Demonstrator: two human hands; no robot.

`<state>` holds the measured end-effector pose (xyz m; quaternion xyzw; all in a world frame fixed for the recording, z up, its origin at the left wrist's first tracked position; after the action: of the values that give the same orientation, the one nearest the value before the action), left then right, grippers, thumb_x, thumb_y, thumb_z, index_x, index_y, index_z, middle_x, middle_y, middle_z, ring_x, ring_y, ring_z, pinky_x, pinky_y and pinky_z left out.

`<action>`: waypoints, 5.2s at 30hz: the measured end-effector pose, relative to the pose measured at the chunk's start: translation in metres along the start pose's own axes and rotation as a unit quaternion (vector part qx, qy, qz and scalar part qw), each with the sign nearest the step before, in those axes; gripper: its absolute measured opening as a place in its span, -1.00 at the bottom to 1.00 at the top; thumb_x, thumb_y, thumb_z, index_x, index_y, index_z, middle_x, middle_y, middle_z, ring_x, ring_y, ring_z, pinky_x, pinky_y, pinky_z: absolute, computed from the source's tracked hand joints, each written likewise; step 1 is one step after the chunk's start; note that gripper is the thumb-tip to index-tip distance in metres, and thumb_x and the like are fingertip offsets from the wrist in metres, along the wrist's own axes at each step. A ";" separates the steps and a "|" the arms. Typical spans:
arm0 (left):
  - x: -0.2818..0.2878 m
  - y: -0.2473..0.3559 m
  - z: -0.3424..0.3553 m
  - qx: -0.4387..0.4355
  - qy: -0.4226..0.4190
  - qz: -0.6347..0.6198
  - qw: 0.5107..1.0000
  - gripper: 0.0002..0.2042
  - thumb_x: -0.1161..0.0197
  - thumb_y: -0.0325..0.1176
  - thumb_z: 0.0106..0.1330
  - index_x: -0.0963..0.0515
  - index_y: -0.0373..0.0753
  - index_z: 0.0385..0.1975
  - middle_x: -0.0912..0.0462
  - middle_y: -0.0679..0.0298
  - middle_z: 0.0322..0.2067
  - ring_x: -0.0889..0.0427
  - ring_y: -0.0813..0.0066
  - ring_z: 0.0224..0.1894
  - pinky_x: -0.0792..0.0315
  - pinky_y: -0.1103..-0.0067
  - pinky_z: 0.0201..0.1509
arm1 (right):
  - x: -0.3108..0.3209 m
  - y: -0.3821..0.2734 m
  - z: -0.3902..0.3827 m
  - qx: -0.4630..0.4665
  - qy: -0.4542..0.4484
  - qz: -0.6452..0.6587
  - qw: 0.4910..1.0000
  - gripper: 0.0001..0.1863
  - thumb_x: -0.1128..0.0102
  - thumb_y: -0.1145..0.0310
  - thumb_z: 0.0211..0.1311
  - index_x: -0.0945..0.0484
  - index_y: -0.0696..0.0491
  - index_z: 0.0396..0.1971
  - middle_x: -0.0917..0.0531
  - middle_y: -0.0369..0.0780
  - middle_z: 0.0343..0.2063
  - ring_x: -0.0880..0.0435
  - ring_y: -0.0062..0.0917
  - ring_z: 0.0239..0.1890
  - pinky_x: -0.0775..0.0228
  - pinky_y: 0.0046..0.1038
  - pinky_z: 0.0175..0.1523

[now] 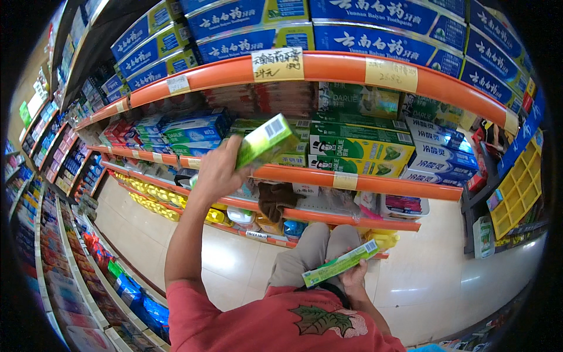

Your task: The person restocks toothpaste boxes on a supermarket shelf, picking up multiple boxes, arranging them, and wiping the shelf with a cloth. The person then picks up and inspects boxes of disposable gloves.

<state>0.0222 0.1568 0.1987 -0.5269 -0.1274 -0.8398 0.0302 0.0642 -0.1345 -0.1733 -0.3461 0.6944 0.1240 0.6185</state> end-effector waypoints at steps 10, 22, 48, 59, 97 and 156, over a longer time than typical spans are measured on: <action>-0.034 -0.033 0.100 0.062 -0.051 0.101 0.992 -0.49 -0.23 -0.30 -0.06 -0.30 -0.26 -0.06 -0.45 -0.04 -0.17 -0.46 0.01 -0.16 -0.39 0.30 -0.16 | 0.018 0.000 0.003 0.018 0.044 -0.003 0.999 -0.47 -0.14 0.11 -0.23 -0.42 0.06 -0.17 -0.54 -0.12 -0.34 -0.52 -0.19 -0.29 -0.08 0.27 0.02; -0.083 -0.067 0.149 0.018 -0.123 0.176 0.976 -0.42 -0.14 -0.40 -0.10 -0.24 -0.29 0.05 -0.40 -0.06 -0.07 -0.40 0.05 -0.04 -0.33 0.29 0.00 | 0.017 0.000 0.002 0.014 0.102 -0.029 0.994 -0.41 -0.24 0.00 -0.34 -0.48 0.07 -0.26 -0.57 -0.06 -0.46 -0.54 -0.18 -0.36 -0.12 0.21 0.01; -0.107 -0.053 0.153 -0.006 -0.253 0.085 0.964 -0.36 0.12 -0.58 -0.02 -0.13 -0.03 0.19 -0.11 -0.10 0.15 -0.12 0.03 0.19 -0.10 0.15 0.18 | 0.015 -0.003 0.003 0.007 0.033 -0.043 0.998 -0.48 -0.23 0.03 -0.25 -0.49 0.03 -0.25 -0.59 -0.15 -0.38 -0.56 -0.24 -0.28 -0.04 0.20 0.07; -0.036 0.026 0.074 -0.106 0.121 -0.071 0.984 -0.74 -0.03 -0.50 0.06 -0.46 -0.28 -0.21 -0.50 -0.02 -0.25 -0.46 0.08 -0.12 -0.39 0.35 -0.12 | -0.012 -0.026 -0.007 0.116 0.098 -0.024 0.988 -0.57 -0.05 0.06 -0.02 -0.38 -0.07 -0.13 -0.50 -0.23 -0.21 -0.46 -0.29 -0.15 -0.25 -0.11 0.01; -0.001 0.002 0.016 -0.089 0.117 0.057 0.987 -0.66 -0.25 -0.51 -0.19 -0.34 -0.33 -0.35 -0.46 0.07 -0.43 -0.44 0.09 -0.33 -0.28 0.33 -0.25 | -0.026 -0.012 0.009 0.074 0.085 -0.935 0.335 -0.20 -0.28 0.14 -0.24 -0.13 0.06 0.07 -0.05 -0.02 0.16 -0.03 0.06 0.15 0.03 0.04 0.11; -0.084 -0.037 0.119 -0.085 -0.282 0.142 0.945 0.00 -0.36 -0.24 -0.42 -0.01 -0.13 0.20 -0.12 0.01 0.16 -0.11 0.08 0.20 -0.02 0.28 0.26 | -0.038 -0.010 0.001 0.099 0.071 -0.957 0.262 -0.23 -0.21 0.11 -0.25 -0.19 0.06 0.06 -0.10 -0.02 0.11 -0.08 0.07 0.09 -0.01 0.04 0.10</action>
<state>0.1571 0.2144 0.1659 -0.7553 0.0172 -0.6517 0.0675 0.0713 -0.1290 -0.1346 -0.7031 -0.0929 -0.6531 0.2655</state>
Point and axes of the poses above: each hand's wrist, its own z-axis towards the middle knuckle, its own x-axis out of the back of the hand, y = z × x, the point moved 7 cm from there along z, towards the middle knuckle
